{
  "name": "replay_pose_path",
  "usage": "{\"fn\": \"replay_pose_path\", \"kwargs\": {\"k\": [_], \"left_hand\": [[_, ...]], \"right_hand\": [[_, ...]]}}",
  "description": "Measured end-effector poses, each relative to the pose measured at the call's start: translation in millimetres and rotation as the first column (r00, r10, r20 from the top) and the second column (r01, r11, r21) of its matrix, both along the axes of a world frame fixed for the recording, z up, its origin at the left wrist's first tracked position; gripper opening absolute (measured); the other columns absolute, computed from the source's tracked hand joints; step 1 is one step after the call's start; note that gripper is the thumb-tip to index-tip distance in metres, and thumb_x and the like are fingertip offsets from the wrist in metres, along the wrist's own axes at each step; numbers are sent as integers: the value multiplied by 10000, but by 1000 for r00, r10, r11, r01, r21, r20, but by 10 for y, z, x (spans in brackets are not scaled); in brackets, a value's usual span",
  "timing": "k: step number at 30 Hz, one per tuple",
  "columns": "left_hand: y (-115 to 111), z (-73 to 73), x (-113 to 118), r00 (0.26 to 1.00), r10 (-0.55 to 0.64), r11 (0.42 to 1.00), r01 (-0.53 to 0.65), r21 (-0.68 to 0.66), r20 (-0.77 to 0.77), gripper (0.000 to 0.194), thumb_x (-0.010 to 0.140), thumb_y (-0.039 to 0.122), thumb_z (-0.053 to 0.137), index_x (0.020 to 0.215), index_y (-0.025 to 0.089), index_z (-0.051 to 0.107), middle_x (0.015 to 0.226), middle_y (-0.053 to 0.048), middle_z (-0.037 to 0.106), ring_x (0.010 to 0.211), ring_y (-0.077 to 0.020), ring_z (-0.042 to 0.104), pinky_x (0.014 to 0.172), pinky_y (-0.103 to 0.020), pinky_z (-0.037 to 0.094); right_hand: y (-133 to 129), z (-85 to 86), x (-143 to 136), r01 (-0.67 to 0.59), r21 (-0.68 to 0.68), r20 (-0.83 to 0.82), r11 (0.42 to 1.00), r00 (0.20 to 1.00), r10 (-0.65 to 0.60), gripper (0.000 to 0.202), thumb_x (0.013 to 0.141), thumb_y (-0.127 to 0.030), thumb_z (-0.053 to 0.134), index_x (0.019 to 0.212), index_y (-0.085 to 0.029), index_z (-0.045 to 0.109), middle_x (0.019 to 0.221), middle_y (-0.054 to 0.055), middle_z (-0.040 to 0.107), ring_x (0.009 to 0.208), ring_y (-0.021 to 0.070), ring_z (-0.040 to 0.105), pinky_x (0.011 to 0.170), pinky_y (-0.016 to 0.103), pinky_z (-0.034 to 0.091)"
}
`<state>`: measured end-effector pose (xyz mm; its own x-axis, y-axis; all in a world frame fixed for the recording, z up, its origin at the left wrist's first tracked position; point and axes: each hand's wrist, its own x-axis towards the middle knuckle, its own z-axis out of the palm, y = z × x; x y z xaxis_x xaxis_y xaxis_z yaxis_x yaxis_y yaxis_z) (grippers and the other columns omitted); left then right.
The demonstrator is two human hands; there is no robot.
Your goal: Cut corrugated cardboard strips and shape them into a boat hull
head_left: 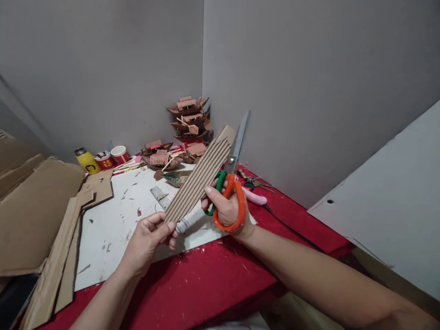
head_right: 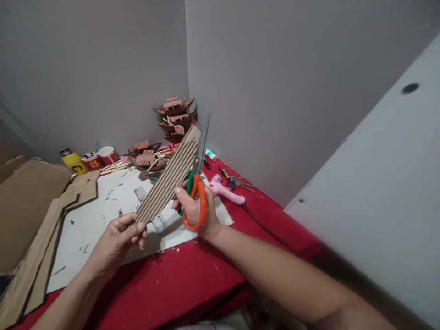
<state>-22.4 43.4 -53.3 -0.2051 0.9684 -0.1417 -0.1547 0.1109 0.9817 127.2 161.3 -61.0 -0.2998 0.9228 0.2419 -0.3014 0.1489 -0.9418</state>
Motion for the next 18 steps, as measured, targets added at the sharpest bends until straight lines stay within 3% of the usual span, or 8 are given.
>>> {"fn": "replay_pose_path", "kwargs": {"k": [2,4,7,9,12,15,18], "left_hand": [[10,27,-64,991,132,988,-134,71,37,165,754,268,692,686,137,618,620,18,596,515,-74,548,514,-190,461],[13,106,-189,946,303,935,-319,155,118,131,715,241,718,711,147,627,678,15,623,608,-108,612,575,-223,512],[-21,297,-460,815,525,776,-576,257,244,152,650,208,732,750,160,628,780,-1,683,760,-176,685,670,-279,556],[-73,417,-642,733,606,672,-679,295,307,144,636,201,705,736,168,607,743,-6,702,738,-184,698,644,-268,557],[-157,508,-824,676,644,596,-737,319,359,122,638,197,663,694,174,558,639,-14,698,574,-146,668,534,-222,528],[-207,521,-884,680,635,597,-734,325,367,128,624,185,647,661,178,525,583,2,674,517,-132,638,495,-214,513],[-240,537,-915,675,634,589,-737,331,377,122,599,169,632,668,185,533,645,10,693,613,-158,675,553,-248,545]], "right_hand": [[13,4,-11,-51,-23,-22,998,998,50,242,773,-373,634,792,-181,489,598,-16,615,453,102,561,434,210,464],[32,3,-19,-67,-26,-37,997,997,66,252,779,-384,632,772,-175,490,609,-15,602,417,85,519,394,200,421],[81,8,-7,-26,-5,-129,1000,991,25,268,797,-400,614,712,-180,485,554,-36,537,369,72,461,342,193,367],[127,22,12,20,7,-200,1000,980,-18,302,807,-405,604,652,-179,475,542,-33,515,368,67,455,333,187,359],[182,38,29,15,-23,-230,1000,973,-20,317,792,-442,611,660,-183,485,505,-41,490,350,67,429,320,185,346],[182,14,21,-124,-85,-111,989,987,114,366,795,-540,577,737,-185,513,466,-52,470,325,68,393,309,184,310],[153,-26,4,-213,-91,-5,973,977,213,421,803,-600,544,778,-180,522,464,-56,462,328,58,376,321,174,286]]}}
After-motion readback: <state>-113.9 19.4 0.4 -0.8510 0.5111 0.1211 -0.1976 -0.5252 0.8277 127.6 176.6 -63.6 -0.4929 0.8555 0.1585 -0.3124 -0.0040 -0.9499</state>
